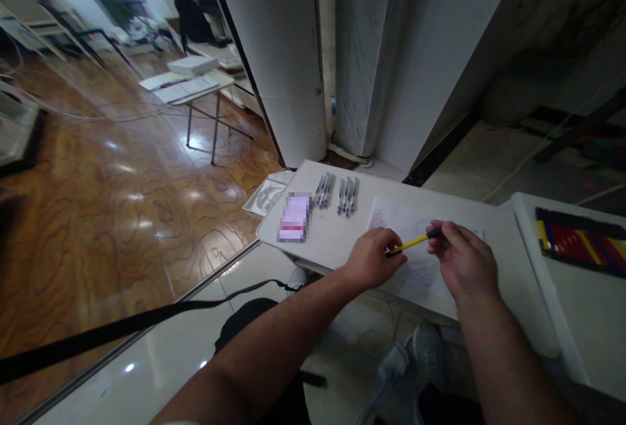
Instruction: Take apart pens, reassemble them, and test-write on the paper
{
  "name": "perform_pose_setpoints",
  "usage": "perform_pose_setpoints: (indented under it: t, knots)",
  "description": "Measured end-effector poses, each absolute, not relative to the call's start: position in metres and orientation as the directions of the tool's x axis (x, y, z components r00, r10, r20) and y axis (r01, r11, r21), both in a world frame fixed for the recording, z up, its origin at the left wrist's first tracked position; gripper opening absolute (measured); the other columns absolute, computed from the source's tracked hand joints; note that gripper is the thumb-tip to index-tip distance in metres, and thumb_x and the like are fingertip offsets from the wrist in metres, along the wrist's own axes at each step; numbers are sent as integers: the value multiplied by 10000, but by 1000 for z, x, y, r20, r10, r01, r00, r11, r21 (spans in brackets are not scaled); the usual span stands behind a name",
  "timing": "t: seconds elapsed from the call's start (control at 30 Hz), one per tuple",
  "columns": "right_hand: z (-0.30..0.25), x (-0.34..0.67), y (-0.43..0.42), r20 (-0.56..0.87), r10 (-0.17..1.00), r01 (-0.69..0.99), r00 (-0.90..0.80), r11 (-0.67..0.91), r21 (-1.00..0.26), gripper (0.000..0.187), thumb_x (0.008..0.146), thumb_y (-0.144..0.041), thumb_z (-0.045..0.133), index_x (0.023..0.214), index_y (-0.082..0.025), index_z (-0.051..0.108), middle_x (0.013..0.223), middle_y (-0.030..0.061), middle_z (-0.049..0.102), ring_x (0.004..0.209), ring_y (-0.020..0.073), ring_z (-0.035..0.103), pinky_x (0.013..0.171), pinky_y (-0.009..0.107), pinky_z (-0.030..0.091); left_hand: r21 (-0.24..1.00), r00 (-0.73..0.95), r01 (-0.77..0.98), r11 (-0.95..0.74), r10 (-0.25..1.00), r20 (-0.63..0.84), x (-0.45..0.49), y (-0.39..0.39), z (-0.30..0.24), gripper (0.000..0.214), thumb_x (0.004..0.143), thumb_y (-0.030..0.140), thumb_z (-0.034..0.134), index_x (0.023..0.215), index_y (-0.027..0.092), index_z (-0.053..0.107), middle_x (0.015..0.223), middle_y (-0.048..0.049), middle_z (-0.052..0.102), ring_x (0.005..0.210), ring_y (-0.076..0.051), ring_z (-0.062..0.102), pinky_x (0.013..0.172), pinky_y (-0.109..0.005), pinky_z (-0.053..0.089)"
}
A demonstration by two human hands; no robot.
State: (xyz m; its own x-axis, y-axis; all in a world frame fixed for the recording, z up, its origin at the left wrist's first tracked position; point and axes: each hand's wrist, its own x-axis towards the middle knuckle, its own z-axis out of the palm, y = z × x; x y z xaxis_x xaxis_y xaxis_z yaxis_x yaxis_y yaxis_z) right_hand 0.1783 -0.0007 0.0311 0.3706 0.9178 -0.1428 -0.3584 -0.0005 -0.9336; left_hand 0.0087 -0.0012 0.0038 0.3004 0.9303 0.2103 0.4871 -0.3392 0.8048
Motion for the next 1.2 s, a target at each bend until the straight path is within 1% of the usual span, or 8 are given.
perform_pose_setpoints:
  t: [0.1, 0.27, 0.5, 0.73, 0.8, 0.93, 1.03, 1.2]
  knots:
    - [30, 178, -1, -134, 924, -358, 359, 3, -934, 288, 640, -359, 832, 795, -136, 736, 743, 63, 699, 536, 98, 585, 436, 193, 494, 760, 296, 517, -394, 915, 274, 9, -2, 3, 147, 743, 262, 699, 855, 186, 642, 834, -21, 632, 778, -149, 570, 707, -259, 447]
    - [30, 179, -1, -133, 926, -346, 354, -2, -938, 294, 647, -369, 825, 797, -133, 735, 741, 59, 695, 530, 92, 584, 438, 188, 492, 739, 305, 525, -421, 904, 298, 8, -4, 3, 111, 796, 261, 640, 869, 183, 671, 835, -42, 648, 794, -159, 596, 723, -263, 473]
    - [28, 181, -1, -139, 931, -335, 338, -19, -942, 315, 640, -390, 824, 805, -136, 737, 745, 54, 691, 540, 95, 582, 447, 188, 492, 699, 363, 552, -454, 886, 288, 8, -4, 3, 181, 861, 281, 561, 891, 178, 707, 827, -59, 676, 789, -167, 613, 740, -271, 480]
    - [24, 185, -1, -121, 950, -309, 289, -27, -951, 309, 664, -381, 809, 842, -138, 739, 788, 66, 688, 586, 109, 583, 481, 218, 497, 681, 454, 555, -477, 860, 233, 7, -3, 7, 211, 859, 267, 549, 970, 176, 703, 863, -59, 704, 820, -183, 629, 754, -284, 482]
    - [27, 183, -2, -116, 958, -308, 263, -31, -951, 303, 683, -388, 792, 852, -143, 737, 804, 71, 690, 605, 112, 579, 486, 222, 484, 703, 450, 547, -455, 868, 212, 7, -4, 11, 190, 847, 241, 554, 949, 176, 701, 862, -54, 702, 819, -178, 627, 748, -275, 477]
    - [31, 177, -1, -126, 959, -318, 253, -40, -947, 323, 715, -420, 747, 887, -147, 729, 838, 72, 696, 637, 110, 571, 472, 205, 452, 734, 414, 538, -415, 888, 198, 7, -1, 13, 122, 820, 194, 554, 856, 175, 669, 787, -28, 667, 708, -142, 591, 658, -246, 443]
    - [32, 175, 1, -146, 955, -330, 256, -56, -942, 348, 682, -393, 775, 941, -175, 697, 902, 51, 699, 643, 99, 577, 465, 190, 457, 738, 375, 537, -409, 899, 226, 7, 2, 10, 86, 811, 191, 563, 834, 176, 645, 766, -20, 644, 686, -131, 572, 638, -237, 426]
    - [30, 176, 2, -151, 939, -334, 309, -41, -942, 362, 612, -375, 828, 848, -186, 630, 755, -15, 651, 600, 94, 581, 436, 178, 460, 723, 339, 550, -418, 903, 264, 8, 3, 6, 81, 795, 179, 578, 835, 179, 648, 760, -15, 614, 675, -122, 560, 628, -229, 423]
